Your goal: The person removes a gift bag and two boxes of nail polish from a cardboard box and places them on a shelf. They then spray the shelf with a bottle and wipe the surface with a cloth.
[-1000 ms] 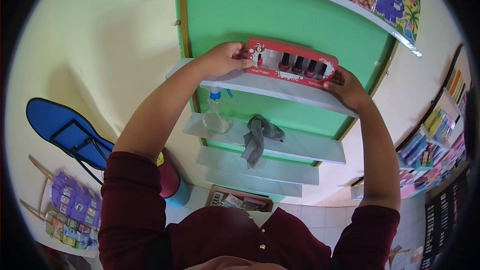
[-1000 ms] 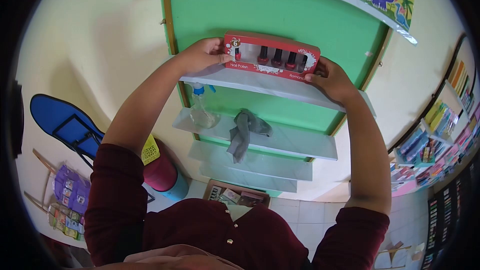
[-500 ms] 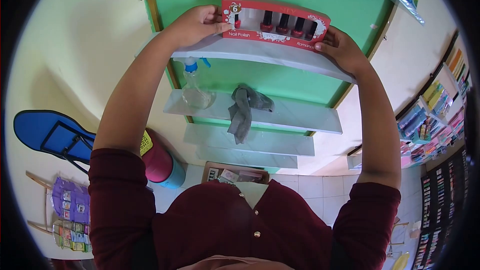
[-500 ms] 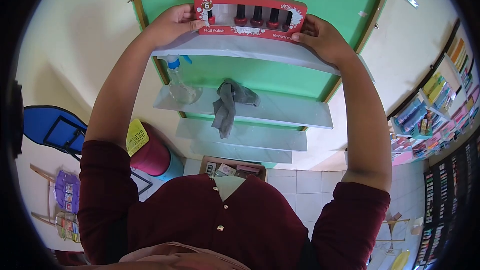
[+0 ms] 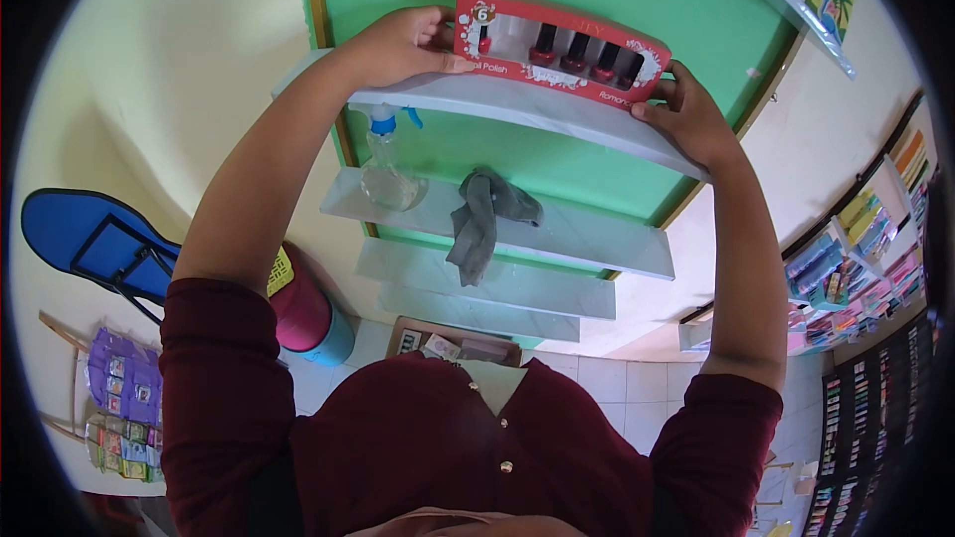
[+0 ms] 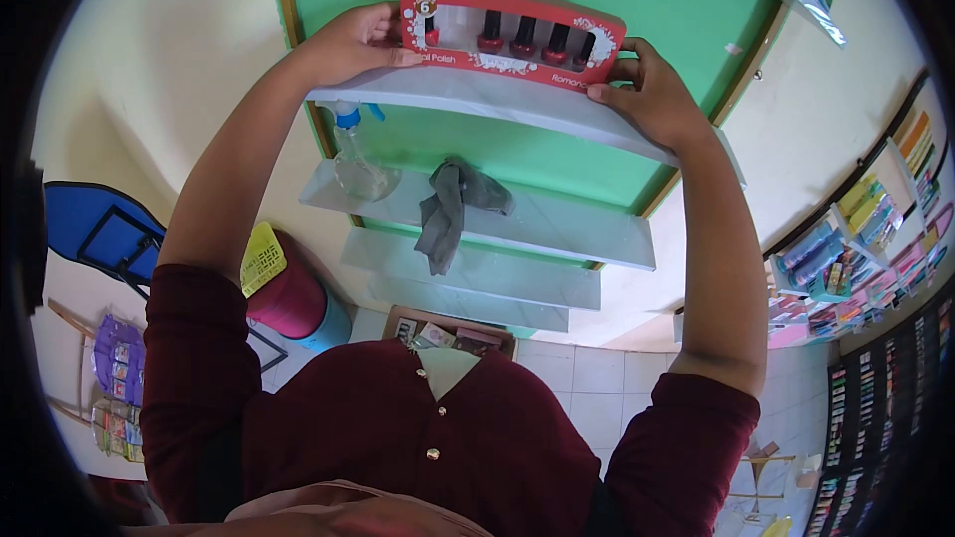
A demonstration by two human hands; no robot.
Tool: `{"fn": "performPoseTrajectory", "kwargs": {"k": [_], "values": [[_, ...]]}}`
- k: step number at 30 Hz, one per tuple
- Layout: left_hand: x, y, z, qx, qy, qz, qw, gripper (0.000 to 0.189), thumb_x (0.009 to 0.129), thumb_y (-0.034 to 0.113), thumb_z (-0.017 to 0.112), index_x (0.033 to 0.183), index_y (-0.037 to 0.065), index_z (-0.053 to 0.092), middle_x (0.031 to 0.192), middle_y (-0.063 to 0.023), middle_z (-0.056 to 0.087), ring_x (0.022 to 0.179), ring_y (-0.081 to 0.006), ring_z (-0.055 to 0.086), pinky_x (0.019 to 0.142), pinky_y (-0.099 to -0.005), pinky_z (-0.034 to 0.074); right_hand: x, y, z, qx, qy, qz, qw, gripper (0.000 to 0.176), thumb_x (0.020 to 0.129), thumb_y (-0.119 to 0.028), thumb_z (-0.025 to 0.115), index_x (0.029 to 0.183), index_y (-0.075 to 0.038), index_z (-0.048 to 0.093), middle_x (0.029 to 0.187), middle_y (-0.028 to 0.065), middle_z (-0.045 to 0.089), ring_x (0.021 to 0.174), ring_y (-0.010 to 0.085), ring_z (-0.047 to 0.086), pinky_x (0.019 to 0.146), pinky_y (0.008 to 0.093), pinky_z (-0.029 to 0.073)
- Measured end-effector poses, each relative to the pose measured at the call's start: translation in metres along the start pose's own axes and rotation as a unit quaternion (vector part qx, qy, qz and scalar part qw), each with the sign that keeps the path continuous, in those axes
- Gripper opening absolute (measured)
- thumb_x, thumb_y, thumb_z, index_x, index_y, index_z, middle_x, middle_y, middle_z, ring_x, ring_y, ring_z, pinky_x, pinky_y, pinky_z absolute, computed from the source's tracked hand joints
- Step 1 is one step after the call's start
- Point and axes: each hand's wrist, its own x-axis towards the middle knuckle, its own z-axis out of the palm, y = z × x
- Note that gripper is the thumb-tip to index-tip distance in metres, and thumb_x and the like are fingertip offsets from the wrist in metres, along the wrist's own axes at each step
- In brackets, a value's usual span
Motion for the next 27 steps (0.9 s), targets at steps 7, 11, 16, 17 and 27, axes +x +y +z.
{"fn": "performPoseTrajectory", "kwargs": {"k": [7,11,16,17,27], "values": [[0.001,-0.007,0.000,0.016,-0.009,0.019,1.000,0.057,0.085,0.017,0.078,0.132,0.000,0.050,0.124,-0.0107,0.064,0.115,-0.0186,0.060,0.103,-0.0319,0.046,0.004,0.008,0.001,-0.003,-0.017,-0.018,1.000,0.072,0.079,-0.025,0.080,0.139,-0.001,0.050,0.122,0.0122,0.067,0.110,0.0207,0.062,0.101,0.0348,0.044],[0.002,-0.007,0.001,0.042,-0.001,0.017,0.999,0.055,0.085,0.018,0.078,0.130,0.000,0.053,0.122,-0.0100,0.065,0.114,-0.0182,0.061,0.102,-0.0315,0.045,0.001,0.003,0.000,-0.061,-0.007,0.002,0.998,0.077,0.078,-0.029,0.079,0.142,-0.002,0.047,0.119,0.0116,0.069,0.106,0.0205,0.064,0.098,0.0342,0.045],[0.004,-0.011,-0.003,0.025,-0.010,0.016,1.000,0.055,0.082,0.019,0.080,0.128,0.001,0.055,0.119,-0.0088,0.066,0.110,-0.0170,0.062,0.100,-0.0302,0.046,0.003,0.004,-0.002,-0.063,-0.006,0.018,0.998,0.082,0.075,-0.029,0.081,0.143,-0.001,0.045,0.121,0.0126,0.068,0.103,0.0208,0.066,0.097,0.0337,0.046],[0.004,-0.014,-0.002,0.010,-0.009,0.025,1.000,0.055,0.081,0.020,0.080,0.127,0.001,0.056,0.117,-0.0084,0.067,0.107,-0.0167,0.063,0.099,-0.0296,0.047,0.002,0.002,-0.002,-0.070,-0.007,0.025,0.997,0.083,0.074,-0.030,0.081,0.143,-0.001,0.044,0.122,0.0129,0.068,0.102,0.0209,0.066,0.097,0.0335,0.046],[0.003,-0.011,-0.005,-0.010,-0.029,0.006,1.000,0.051,0.082,0.020,0.079,0.124,0.000,0.058,0.118,-0.0102,0.067,0.108,-0.0157,0.063,0.100,-0.0285,0.047,-0.003,-0.009,-0.002,-0.103,-0.020,0.053,0.993,0.070,0.075,-0.032,0.083,0.133,-0.002,0.057,0.112,0.0103,0.072,0.094,0.0138,0.067,0.094,0.0298,0.047]]}}
